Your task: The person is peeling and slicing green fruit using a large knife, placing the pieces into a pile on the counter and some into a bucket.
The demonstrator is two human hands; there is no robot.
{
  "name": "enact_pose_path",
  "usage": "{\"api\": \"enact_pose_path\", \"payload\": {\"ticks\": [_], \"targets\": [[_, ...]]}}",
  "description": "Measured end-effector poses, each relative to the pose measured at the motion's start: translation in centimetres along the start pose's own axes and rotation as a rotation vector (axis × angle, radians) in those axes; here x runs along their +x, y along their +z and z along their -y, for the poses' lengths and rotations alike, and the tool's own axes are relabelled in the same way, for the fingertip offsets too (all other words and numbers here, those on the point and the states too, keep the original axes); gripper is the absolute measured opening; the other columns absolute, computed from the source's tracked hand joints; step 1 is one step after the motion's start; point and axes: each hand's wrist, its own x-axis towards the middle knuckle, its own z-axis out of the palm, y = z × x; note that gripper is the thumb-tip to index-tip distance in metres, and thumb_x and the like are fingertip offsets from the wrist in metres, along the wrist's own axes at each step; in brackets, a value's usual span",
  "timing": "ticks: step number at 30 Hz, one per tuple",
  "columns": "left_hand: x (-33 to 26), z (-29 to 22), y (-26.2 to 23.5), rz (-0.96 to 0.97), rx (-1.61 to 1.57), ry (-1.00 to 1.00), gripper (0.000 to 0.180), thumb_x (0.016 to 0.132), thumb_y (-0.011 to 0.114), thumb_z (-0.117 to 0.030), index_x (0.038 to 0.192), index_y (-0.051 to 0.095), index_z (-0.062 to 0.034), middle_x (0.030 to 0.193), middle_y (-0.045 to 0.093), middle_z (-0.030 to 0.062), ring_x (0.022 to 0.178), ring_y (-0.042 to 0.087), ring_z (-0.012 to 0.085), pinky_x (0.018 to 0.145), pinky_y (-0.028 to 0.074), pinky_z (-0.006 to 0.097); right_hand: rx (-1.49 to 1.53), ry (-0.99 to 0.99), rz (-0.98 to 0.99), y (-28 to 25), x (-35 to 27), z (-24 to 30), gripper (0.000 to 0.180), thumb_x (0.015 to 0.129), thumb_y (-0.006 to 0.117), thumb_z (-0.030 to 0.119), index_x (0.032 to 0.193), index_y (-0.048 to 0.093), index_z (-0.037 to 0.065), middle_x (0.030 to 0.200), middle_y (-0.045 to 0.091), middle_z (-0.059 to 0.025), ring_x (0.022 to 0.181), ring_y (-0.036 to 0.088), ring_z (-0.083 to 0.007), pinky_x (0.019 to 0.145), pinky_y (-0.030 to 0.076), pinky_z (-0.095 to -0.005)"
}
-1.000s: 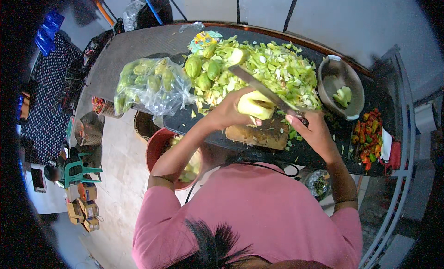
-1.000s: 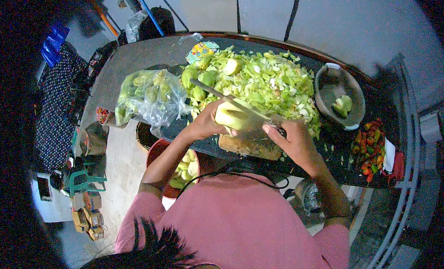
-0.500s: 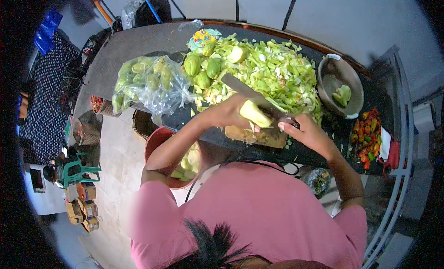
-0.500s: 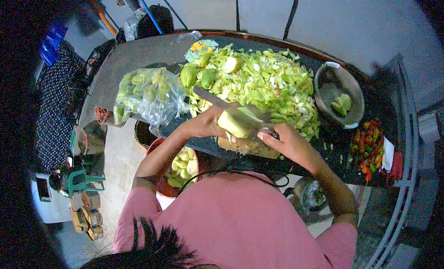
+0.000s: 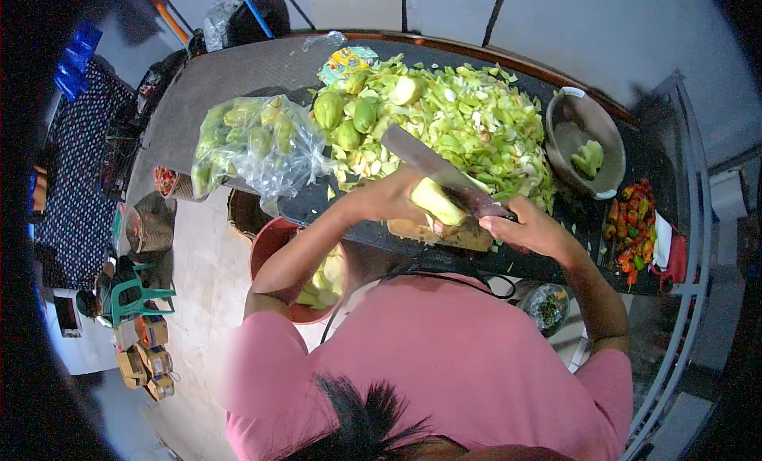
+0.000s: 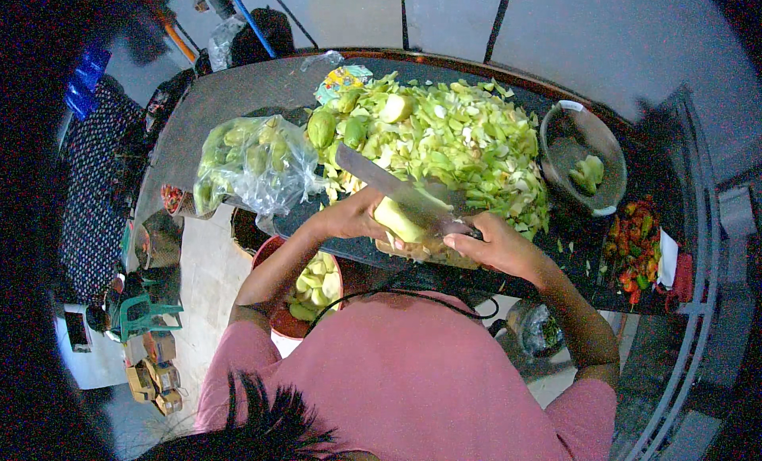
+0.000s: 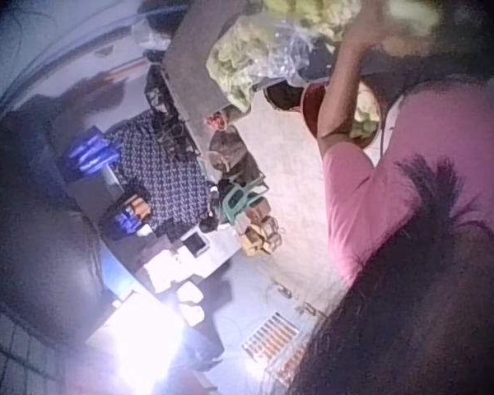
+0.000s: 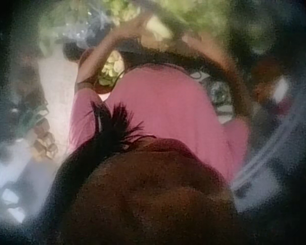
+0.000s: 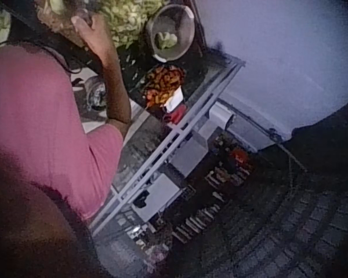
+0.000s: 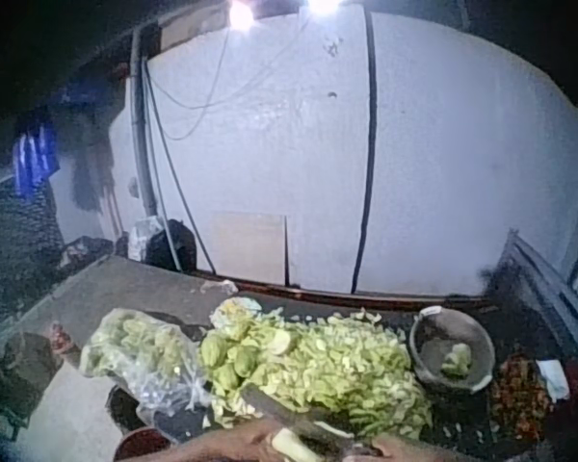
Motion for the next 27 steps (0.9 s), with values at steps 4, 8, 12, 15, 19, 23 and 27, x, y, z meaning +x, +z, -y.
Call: {"api": "enact_pose_path", "payload": {"ticks": [4,8,12,15,19,23,27], "targets": [[0.1,-0.6,-0.4,0.149,-0.116,-0.159,0.07,0.068,0.079,-0.018,0.127,0.046,-0.0031,0.12,0.054,0.008,0.11,0.049,0.0162,0.097,0.038,0.033,-0.064,0.102,-0.011,-0.1,-0.3,0.3,0.035,0.088,0.057,0.033,0.092,0.06,-0.001,0.065,0.057,-0.0052,0.058,0.051,-0.0132,0.055,0.042,-0.033],[0.6,-0.6,-0.8,0.017,0.046,0.075,0.065,0.068,0.078,-0.023,0.123,0.049,-0.0036,0.11,0.059,0.0081,0.102,0.054,0.0178,0.091,0.041,0.033,-0.272,-0.227,-0.272,1.0,-0.6,0.0,0.033,0.087,0.058,0.031,0.094,0.059,-0.001,0.071,0.06,-0.0173,0.063,0.058,-0.0297,0.059,0.044,-0.0386],[0.5,-0.7,-1.6,-0.041,0.168,0.08,0.062,0.064,0.079,-0.028,0.115,0.053,-0.0041,0.105,0.061,0.0081,0.097,0.057,0.0194,0.086,0.044,0.033,-0.422,-0.228,-0.407,2.0,-1.7,-0.2,0.027,0.084,0.06,0.022,0.098,0.058,-0.001,0.076,0.06,-0.0214,0.076,0.06,-0.0381,0.065,0.047,-0.0411],[0.6,-0.6,-1.5,-0.013,0.101,0.039,0.063,0.062,0.08,-0.03,0.114,0.054,-0.0044,0.105,0.061,0.0088,0.098,0.057,0.0198,0.087,0.044,0.033,-0.535,-0.232,-0.403,2.6,-1.7,-0.1,0.028,0.081,0.06,0.018,0.103,0.056,0.0,0.08,0.061,-0.0215,0.079,0.061,-0.0378,0.068,0.048,-0.0432],[0.6,-0.3,-1.2,0.007,0.141,0.074,0.065,0.063,0.08,-0.031,0.117,0.054,-0.0044,0.105,0.061,0.009,0.098,0.058,0.0202,0.088,0.044,0.034,-0.571,-0.219,-0.409,3.0,-1.6,-0.4,0.029,0.081,0.06,0.016,0.104,0.055,0.0,0.083,0.061,-0.0215,0.079,0.061,-0.0384,0.068,0.048,-0.0444],[0.4,-1.0,-0.7,-0.045,0.135,0.043,0.062,0.066,0.079,-0.026,0.118,0.052,-0.0034,0.107,0.059,0.0093,0.1,0.056,0.0221,0.089,0.043,0.035,-0.579,-0.201,-0.436,3.7,-0.8,-0.5,0.026,0.08,0.061,0.016,0.099,0.051,0.001,0.082,0.061,-0.0205,0.077,0.06,-0.0389,0.066,0.047,-0.0453],[0.4,0.9,0.1,-0.094,0.155,0.193,0.058,0.069,0.077,-0.018,0.119,0.051,-0.002,0.113,0.056,0.01,0.104,0.054,0.0232,0.09,0.042,0.035,-0.598,-0.25,-0.537,3.9,0.3,-1.2,0.023,0.081,0.06,0.016,0.095,0.048,0.002,0.081,0.06,-0.0197,0.078,0.059,-0.0403,0.063,0.046,-0.0467]]}}
